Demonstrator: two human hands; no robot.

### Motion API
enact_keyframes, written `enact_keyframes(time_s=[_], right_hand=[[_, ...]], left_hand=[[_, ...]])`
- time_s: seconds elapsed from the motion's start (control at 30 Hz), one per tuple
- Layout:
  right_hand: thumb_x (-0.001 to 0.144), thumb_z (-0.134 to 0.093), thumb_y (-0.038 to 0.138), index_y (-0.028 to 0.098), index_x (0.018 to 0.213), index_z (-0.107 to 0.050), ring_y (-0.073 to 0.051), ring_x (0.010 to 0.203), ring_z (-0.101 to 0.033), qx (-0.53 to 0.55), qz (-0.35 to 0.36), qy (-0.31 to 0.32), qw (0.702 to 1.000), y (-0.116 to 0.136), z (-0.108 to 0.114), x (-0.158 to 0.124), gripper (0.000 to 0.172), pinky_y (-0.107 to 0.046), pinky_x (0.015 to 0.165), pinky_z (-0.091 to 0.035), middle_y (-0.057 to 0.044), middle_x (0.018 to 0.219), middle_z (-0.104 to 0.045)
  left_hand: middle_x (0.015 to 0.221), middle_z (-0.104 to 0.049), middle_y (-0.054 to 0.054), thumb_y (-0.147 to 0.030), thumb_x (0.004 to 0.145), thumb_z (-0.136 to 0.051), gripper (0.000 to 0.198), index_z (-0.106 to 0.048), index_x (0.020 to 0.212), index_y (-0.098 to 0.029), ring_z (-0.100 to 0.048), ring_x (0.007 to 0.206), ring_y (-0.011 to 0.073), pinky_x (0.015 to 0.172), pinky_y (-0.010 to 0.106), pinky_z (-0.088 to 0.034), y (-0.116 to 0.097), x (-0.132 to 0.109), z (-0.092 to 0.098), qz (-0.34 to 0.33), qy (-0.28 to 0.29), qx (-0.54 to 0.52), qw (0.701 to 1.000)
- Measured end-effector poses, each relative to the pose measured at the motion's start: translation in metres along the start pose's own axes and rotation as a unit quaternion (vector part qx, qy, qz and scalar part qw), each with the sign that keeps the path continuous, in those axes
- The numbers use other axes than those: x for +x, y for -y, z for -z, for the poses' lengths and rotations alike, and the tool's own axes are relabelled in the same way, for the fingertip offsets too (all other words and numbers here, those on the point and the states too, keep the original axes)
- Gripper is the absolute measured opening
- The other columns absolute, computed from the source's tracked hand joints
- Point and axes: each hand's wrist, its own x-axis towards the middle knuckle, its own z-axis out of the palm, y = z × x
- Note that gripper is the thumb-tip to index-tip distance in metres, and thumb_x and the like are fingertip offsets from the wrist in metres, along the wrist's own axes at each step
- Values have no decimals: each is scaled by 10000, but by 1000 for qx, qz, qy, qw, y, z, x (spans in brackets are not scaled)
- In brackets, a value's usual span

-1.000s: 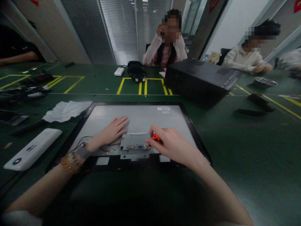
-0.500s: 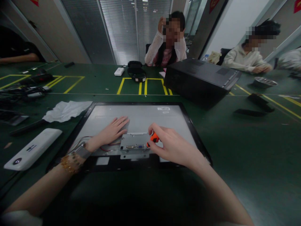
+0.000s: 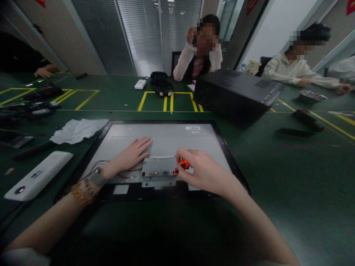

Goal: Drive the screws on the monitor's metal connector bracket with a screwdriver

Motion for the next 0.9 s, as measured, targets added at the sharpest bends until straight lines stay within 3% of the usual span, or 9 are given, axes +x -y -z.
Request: enact_keyframes(time_s=[0.17, 0.3, 0.47, 0.67, 0.9], right_hand=[[793, -515, 153, 208, 947, -503, -188, 785, -556, 1, 33, 15, 999, 1, 4, 0, 164, -342, 747, -426, -22, 880, -599], [786, -514, 139, 205, 934, -501, -176, 785, -555, 23, 36, 10, 999, 1, 3, 0, 162, -326, 740, -432, -21, 889, -590], [893, -494, 215, 206, 921, -523, -168, 750, -581, 4, 13, -7, 1000, 0, 0, 2, 41, -310, 709, -430, -21, 848, -632], [984, -401, 348, 190, 929, -570, -160, 590, -562, -61, -1, -18, 998, -1, 0, 4, 238, -298, 606, -391, -21, 695, -631], [837, -472, 194, 182, 975, -537, -211, 770, -600, -40, 30, -9, 999, -3, 5, 2, 152, -350, 733, -431, -58, 865, -654]], left_hand=[[1587, -243, 106, -510, 1041, -221, 587, -305, 1505, -162, -215, 1459, 259, 1172, 470, -170, 0, 0, 0, 0, -3, -2, 1000], [1587, -243, 106, -506, 1040, -232, 581, -301, 1507, -166, -213, 1460, 259, 1173, 466, -164, 0, 0, 0, -2, -4, -5, 1000], [1587, -246, 103, -503, 1040, -240, 577, -303, 1506, -170, -207, 1462, 257, 1177, 462, -152, 1, 0, -1, -3, -10, -9, 1000], [1588, -241, 105, -501, 1042, -228, 575, -297, 1509, -173, -210, 1461, 259, 1173, 465, -166, 0, 0, 0, -2, -4, -2, 1000], [1587, -246, 97, -505, 1041, -229, 576, -300, 1509, -177, -211, 1461, 257, 1177, 466, -159, 0, -1, 0, -3, -9, -9, 1000]])
